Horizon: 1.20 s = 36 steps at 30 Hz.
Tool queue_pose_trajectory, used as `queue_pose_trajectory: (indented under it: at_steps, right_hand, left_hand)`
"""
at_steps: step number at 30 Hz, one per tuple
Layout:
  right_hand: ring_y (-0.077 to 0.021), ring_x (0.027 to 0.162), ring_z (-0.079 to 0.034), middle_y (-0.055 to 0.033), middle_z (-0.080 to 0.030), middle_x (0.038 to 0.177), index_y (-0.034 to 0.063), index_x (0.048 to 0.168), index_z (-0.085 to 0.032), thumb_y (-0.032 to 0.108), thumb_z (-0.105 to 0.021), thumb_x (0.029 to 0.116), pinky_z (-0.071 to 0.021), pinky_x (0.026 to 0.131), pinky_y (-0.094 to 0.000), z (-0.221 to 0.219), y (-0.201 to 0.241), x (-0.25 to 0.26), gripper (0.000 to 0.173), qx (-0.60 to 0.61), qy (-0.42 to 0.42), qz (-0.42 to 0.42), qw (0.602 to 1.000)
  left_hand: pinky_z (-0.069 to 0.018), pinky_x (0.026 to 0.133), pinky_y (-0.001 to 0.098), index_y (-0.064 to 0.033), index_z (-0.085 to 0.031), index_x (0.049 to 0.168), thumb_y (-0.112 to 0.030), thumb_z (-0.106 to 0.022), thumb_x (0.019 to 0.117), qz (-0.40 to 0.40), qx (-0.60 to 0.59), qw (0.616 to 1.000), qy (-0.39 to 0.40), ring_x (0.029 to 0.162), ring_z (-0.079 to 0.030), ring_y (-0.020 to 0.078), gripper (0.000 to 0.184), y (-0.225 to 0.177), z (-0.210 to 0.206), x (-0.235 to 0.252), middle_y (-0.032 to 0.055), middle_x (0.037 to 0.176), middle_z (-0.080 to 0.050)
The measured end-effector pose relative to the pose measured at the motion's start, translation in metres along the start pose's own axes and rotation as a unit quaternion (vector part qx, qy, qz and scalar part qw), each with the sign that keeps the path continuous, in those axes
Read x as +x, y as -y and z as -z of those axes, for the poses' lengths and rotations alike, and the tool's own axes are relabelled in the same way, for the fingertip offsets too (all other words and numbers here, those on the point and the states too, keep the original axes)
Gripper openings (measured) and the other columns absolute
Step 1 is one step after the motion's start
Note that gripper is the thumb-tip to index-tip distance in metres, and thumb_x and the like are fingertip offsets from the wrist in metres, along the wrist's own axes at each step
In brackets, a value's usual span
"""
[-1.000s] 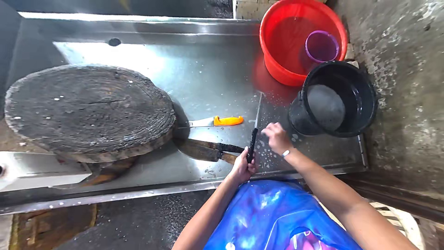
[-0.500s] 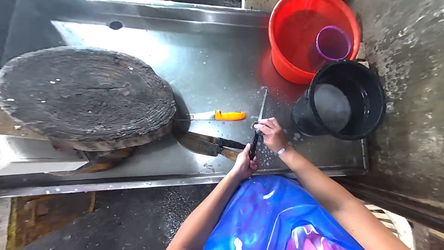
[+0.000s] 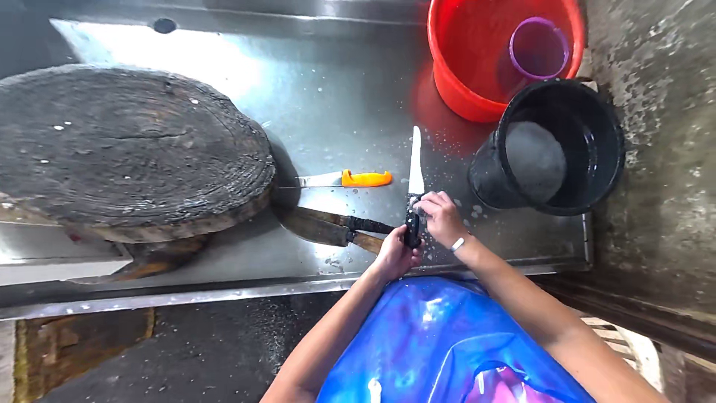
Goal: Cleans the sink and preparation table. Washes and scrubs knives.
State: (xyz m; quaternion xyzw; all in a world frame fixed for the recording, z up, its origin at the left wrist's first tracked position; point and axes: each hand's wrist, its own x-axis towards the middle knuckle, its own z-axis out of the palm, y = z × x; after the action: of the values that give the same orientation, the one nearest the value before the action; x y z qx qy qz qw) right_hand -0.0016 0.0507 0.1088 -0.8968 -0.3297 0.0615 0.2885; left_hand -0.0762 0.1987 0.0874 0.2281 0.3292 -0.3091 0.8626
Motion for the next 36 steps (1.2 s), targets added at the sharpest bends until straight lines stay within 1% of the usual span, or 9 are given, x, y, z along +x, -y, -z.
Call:
queue_pose_trajectory:
  at_steps: [4, 7, 12, 18, 22, 25, 29, 32, 36]
  right_hand:
    - [-0.0327, 0.108, -0.065, -0.0101, -0.072, 0.111, 0.0088, 0.099, -0.078, -0.004, -0.06, 0.0886, -0.0562, 0.092, -0.0494, 0.007, 0.013, -0.022, 0.024, -0.002, 0.101, 0.058, 0.993]
    - [-0.034, 0.11, -0.065, -0.0104, -0.073, 0.111, 0.009, 0.1, -0.079, -0.005, -0.063, 0.086, -0.0543, 0.097, -0.0516, 0.007, -0.001, -0.01, 0.026, -0.001, 0.027, 0.024, 0.999]
    - [-0.0285, 0.114, -0.064, -0.0107, -0.072, 0.114, 0.0054, 0.104, -0.077, -0.001, -0.054, 0.0899, -0.0507, 0.103, -0.0464, 0.025, -0.018, -0.071, 0.028, 0.087, 0.149, -0.047, 0.984]
    - [-0.0301, 0.111, -0.066, -0.0171, -0.069, 0.114, 0.001, 0.108, -0.072, 0.004, -0.064, 0.096, -0.0538, 0.101, -0.0464, 0.189, -0.02, -0.039, 0.015, -0.017, -0.178, -0.069, 0.982]
    - [-0.0519, 0.119, -0.058, -0.0302, -0.061, 0.127, 0.004, 0.117, -0.073, 0.001, -0.067, 0.0912, -0.0452, 0.099, -0.0711, 0.224, -0.099, 0.012, 0.027, -0.184, 0.074, -0.305, 0.931]
    - [-0.0483, 0.115, -0.063, -0.0286, -0.067, 0.12, -0.0011, 0.117, -0.07, 0.007, -0.071, 0.0914, -0.0468, 0.094, -0.0728, 0.176, -0.163, 0.01, 0.027, -0.2, 0.318, -0.342, 0.861]
    - [-0.0362, 0.115, -0.065, -0.0212, -0.068, 0.121, 0.0031, 0.117, -0.073, 0.005, -0.065, 0.0972, -0.0507, 0.103, -0.0584, 0.2, -0.08, -0.007, 0.021, -0.03, 0.011, -0.219, 0.975]
    - [-0.0307, 0.115, -0.063, -0.0182, -0.065, 0.122, 0.0048, 0.114, -0.075, 0.001, -0.065, 0.0927, -0.0545, 0.101, -0.0485, 0.154, 0.004, -0.006, 0.023, -0.01, -0.182, -0.063, 0.981]
    - [-0.0307, 0.115, -0.06, -0.0103, -0.071, 0.112, 0.0132, 0.104, -0.078, 0.0, -0.062, 0.0899, -0.0486, 0.103, -0.0474, 0.056, -0.009, 0.005, 0.025, 0.024, -0.253, 0.138, 0.957]
  left_hand:
    - [-0.0572, 0.089, 0.0444, -0.0085, -0.054, 0.135, -0.073, -0.001, 0.099, -0.045, 0.071, 0.995, 0.054, 0.104, -0.068, 0.0254, 0.091, -0.007, 0.001, -0.005, 0.0135, 0.116, -0.069]
    - [-0.0528, 0.102, 0.045, -0.0077, -0.047, 0.145, -0.073, 0.002, 0.0979, -0.054, 0.124, 0.987, 0.085, 0.119, -0.064, 0.025, 0.094, -0.007, -0.008, 0.005, 0.0133, 0.132, -0.064]
    - [-0.0614, 0.087, 0.0437, -0.0104, -0.036, 0.15, -0.062, -0.015, 0.1073, -0.066, 0.177, 0.982, -0.001, 0.098, -0.074, 0.0305, 0.07, -0.025, -0.024, 0.02, 0.0193, 0.114, -0.071]
    - [-0.0616, 0.084, 0.0374, -0.0035, -0.05, 0.124, -0.01, -0.047, 0.1021, -0.122, 0.059, 0.989, -0.053, 0.094, -0.073, 0.0242, 0.023, -0.043, -0.065, 0.031, 0.0159, 0.113, -0.07]
    - [-0.0591, 0.067, 0.0327, -0.012, -0.046, 0.123, -0.029, -0.038, 0.1081, -0.125, 0.038, 0.989, -0.076, 0.074, -0.067, 0.0181, 0.025, -0.05, -0.082, 0.037, 0.0093, 0.097, -0.065]
    - [-0.0607, 0.082, 0.0374, -0.0112, -0.056, 0.119, -0.05, -0.035, 0.1095, -0.132, 0.04, 0.989, -0.045, 0.088, -0.071, 0.0211, 0.045, -0.056, -0.082, 0.035, 0.0082, 0.098, -0.069]
    - [-0.0615, 0.083, 0.0323, -0.001, -0.058, 0.118, -0.012, -0.046, 0.1031, -0.138, -0.064, 0.988, -0.032, 0.099, -0.074, 0.0214, 0.023, -0.064, -0.091, 0.038, 0.0155, 0.117, -0.071]
    - [-0.0571, 0.072, 0.0303, -0.0148, -0.058, 0.098, -0.03, -0.042, 0.1089, -0.147, -0.08, 0.986, 0.011, 0.073, -0.063, 0.0121, 0.024, -0.061, -0.107, 0.037, -0.0004, 0.083, -0.061]
    - [-0.0583, 0.07, 0.0271, -0.0161, -0.062, 0.097, -0.048, -0.036, 0.1085, -0.144, -0.086, 0.982, 0.082, 0.077, -0.067, 0.0103, 0.043, -0.063, -0.128, 0.014, -0.0009, 0.086, -0.066]
